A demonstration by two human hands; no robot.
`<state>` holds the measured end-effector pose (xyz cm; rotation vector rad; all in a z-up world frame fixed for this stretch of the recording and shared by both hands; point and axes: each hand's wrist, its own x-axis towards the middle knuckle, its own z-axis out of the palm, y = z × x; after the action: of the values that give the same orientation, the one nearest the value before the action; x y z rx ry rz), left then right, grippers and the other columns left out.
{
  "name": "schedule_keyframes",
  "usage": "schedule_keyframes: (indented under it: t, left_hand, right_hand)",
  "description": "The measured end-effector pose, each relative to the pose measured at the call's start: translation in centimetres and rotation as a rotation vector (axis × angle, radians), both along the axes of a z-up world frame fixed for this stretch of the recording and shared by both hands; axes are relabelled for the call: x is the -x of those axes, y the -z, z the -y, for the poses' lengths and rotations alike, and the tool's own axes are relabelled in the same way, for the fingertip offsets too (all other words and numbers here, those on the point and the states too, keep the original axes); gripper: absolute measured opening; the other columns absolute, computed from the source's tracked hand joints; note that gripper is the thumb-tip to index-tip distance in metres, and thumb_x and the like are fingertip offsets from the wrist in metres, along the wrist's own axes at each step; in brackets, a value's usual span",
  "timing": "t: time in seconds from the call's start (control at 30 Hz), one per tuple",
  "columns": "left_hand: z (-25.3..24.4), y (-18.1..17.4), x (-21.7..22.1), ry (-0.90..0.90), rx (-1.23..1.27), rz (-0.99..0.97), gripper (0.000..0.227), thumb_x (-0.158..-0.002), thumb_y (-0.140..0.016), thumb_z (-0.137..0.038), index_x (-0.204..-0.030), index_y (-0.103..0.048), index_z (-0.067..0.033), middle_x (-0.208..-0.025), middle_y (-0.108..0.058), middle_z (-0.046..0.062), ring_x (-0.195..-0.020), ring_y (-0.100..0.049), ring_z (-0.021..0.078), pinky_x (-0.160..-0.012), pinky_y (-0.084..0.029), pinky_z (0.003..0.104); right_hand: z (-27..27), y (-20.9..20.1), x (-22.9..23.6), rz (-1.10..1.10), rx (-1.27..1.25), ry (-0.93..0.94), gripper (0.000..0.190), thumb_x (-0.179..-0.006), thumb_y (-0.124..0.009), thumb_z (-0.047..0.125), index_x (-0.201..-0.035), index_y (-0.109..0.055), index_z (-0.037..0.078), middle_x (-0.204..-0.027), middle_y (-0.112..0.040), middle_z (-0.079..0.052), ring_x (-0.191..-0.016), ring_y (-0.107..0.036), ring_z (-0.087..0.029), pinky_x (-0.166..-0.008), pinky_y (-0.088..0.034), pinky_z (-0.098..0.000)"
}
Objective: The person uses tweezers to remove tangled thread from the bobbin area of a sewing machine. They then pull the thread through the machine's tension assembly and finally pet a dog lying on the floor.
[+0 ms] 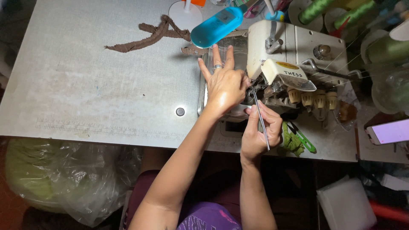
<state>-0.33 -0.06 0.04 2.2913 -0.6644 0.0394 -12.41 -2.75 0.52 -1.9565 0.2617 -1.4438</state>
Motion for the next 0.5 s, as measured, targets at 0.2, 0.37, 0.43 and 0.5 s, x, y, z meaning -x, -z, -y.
schedule_keyframes:
  t: [0.2,0.37,0.43,0.5]
  left_hand:
    - [-0.7,0.0,0.3,0.005,0.083,-0.05,0.013,-0.085,-0.065,-0.02,-0.084,-0.073,-0.0101,-0.153,-0.029,0.021,-0.145,-0.003,0.0464,-0.107,0.005,0.075]
    - [-3.3,0.7,0.0,-0.023,0.377,0.063,0.019,-0.089,-0.051,-0.003,-0.074,-0.062,-0.0056,-0.124,-0.055,0.021,-0.13,-0.04,0.046,-0.099,-0.038,0.068]
    - [-4.3,1.2,-0.2,-0.04,0.366,0.093,0.017,-0.09,-0.05,-0.004,-0.077,-0.062,-0.0046,-0.121,-0.054,0.02,-0.125,-0.045,0.0453,-0.095,-0.042,0.064]
    - [-5.1,1.5,-0.3,-0.058,0.355,0.127,0.015,-0.09,-0.049,-0.004,-0.08,-0.061,-0.0036,-0.119,-0.054,0.018,-0.12,-0.05,0.0445,-0.091,-0.047,0.06]
  right_hand:
    - [0.9,-0.4,1.3,0.046,0.017,-0.064,0.016,-0.086,-0.071,-0.01,-0.081,-0.056,-0.008,-0.091,-0.068,-0.027,-0.067,-0.071,-0.029,-0.055,-0.06,-0.0323]
    - [1.3,-1.5,3.1,0.003,0.045,-0.006,0.015,-0.09,-0.069,-0.009,-0.088,-0.055,-0.007,-0.095,-0.067,-0.026,-0.079,-0.071,-0.031,-0.066,-0.06,-0.0351]
    - [1.5,-1.6,3.4,0.008,0.038,-0.017,0.015,-0.09,-0.069,-0.009,-0.089,-0.054,-0.007,-0.095,-0.066,-0.026,-0.08,-0.071,-0.031,-0.067,-0.06,-0.0354]
    - [1.6,-1.6,3.5,0.016,0.031,-0.029,0.015,-0.091,-0.068,-0.008,-0.089,-0.054,-0.007,-0.095,-0.066,-0.025,-0.08,-0.071,-0.031,-0.068,-0.06,-0.0357]
